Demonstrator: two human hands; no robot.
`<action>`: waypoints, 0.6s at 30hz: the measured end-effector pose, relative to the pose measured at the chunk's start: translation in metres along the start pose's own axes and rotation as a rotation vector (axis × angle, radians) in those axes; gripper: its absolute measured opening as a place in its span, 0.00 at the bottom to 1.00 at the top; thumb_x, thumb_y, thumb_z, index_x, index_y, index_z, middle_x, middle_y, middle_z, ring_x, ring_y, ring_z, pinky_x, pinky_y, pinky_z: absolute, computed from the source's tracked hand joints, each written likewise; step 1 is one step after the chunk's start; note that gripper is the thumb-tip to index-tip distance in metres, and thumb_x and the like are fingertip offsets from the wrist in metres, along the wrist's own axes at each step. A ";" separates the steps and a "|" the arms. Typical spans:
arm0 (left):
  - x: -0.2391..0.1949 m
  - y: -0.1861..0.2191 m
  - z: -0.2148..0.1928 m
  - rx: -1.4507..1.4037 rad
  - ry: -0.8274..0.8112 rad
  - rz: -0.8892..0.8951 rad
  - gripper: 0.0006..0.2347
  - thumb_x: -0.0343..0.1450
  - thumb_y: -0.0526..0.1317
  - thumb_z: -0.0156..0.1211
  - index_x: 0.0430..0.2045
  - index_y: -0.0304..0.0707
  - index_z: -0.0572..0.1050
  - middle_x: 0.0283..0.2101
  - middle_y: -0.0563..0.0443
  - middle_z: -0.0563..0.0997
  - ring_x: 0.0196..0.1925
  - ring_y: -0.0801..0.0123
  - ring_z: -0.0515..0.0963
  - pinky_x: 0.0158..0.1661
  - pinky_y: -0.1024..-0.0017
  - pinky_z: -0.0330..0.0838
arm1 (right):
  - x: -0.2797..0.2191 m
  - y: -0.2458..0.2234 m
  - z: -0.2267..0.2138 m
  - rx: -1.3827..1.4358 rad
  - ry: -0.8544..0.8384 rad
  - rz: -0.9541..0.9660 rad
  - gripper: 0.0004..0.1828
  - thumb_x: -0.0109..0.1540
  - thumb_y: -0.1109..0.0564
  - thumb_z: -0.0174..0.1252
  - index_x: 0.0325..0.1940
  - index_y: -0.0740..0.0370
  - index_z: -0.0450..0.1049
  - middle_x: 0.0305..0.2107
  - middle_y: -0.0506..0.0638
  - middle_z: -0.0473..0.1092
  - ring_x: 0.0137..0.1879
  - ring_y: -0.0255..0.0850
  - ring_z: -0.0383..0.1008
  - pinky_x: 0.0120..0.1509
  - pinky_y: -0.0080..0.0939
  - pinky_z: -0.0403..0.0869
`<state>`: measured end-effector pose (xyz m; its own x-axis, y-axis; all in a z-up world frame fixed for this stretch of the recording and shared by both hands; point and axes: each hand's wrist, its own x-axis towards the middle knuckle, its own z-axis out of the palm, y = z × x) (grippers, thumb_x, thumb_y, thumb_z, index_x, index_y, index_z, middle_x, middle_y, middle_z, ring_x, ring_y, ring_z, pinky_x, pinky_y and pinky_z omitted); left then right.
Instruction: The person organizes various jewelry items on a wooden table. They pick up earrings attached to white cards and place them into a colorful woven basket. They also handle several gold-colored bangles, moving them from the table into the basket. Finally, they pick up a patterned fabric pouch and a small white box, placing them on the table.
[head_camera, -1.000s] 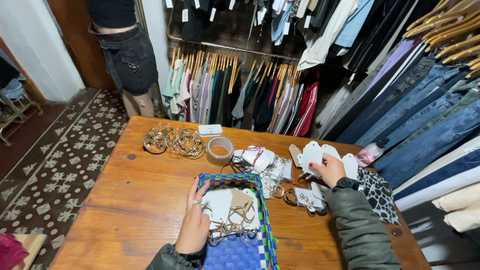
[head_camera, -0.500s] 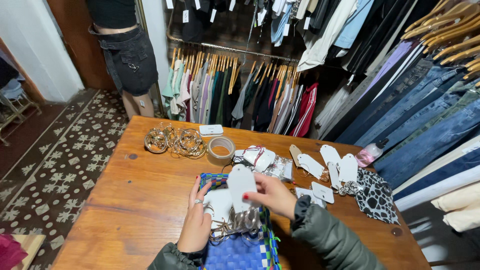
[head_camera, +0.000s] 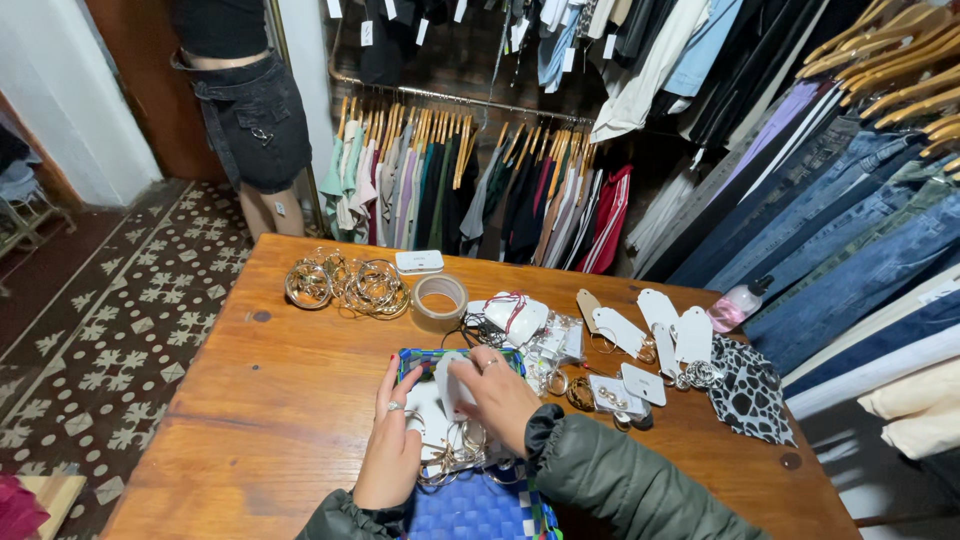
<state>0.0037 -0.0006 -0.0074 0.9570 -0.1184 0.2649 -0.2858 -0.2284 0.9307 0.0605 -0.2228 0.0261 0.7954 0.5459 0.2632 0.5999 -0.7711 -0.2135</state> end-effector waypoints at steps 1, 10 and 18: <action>0.000 -0.002 0.001 0.001 -0.004 0.000 0.40 0.63 0.21 0.37 0.77 0.44 0.63 0.89 0.42 0.41 0.91 0.58 0.43 0.81 0.57 0.43 | 0.000 0.002 0.001 0.001 0.001 0.003 0.31 0.63 0.60 0.75 0.66 0.57 0.67 0.53 0.62 0.63 0.59 0.64 0.68 0.53 0.63 0.75; -0.001 0.000 0.000 -0.005 -0.004 -0.015 0.38 0.65 0.21 0.37 0.77 0.46 0.63 0.89 0.45 0.42 0.91 0.58 0.46 0.79 0.57 0.50 | -0.006 0.009 0.008 -0.034 -0.113 -0.099 0.13 0.74 0.57 0.60 0.63 0.62 0.74 0.54 0.64 0.66 0.53 0.64 0.67 0.47 0.67 0.73; -0.001 -0.004 0.000 0.023 -0.001 0.005 0.38 0.65 0.22 0.38 0.77 0.43 0.63 0.89 0.43 0.41 0.91 0.57 0.45 0.80 0.55 0.49 | -0.003 0.016 -0.012 -0.041 0.019 -0.136 0.14 0.70 0.47 0.67 0.52 0.58 0.81 0.48 0.56 0.70 0.52 0.57 0.70 0.49 0.61 0.74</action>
<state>0.0039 0.0003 -0.0115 0.9555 -0.1209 0.2690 -0.2915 -0.2498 0.9234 0.0668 -0.2403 0.0335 0.7048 0.6404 0.3052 0.6979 -0.7031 -0.1363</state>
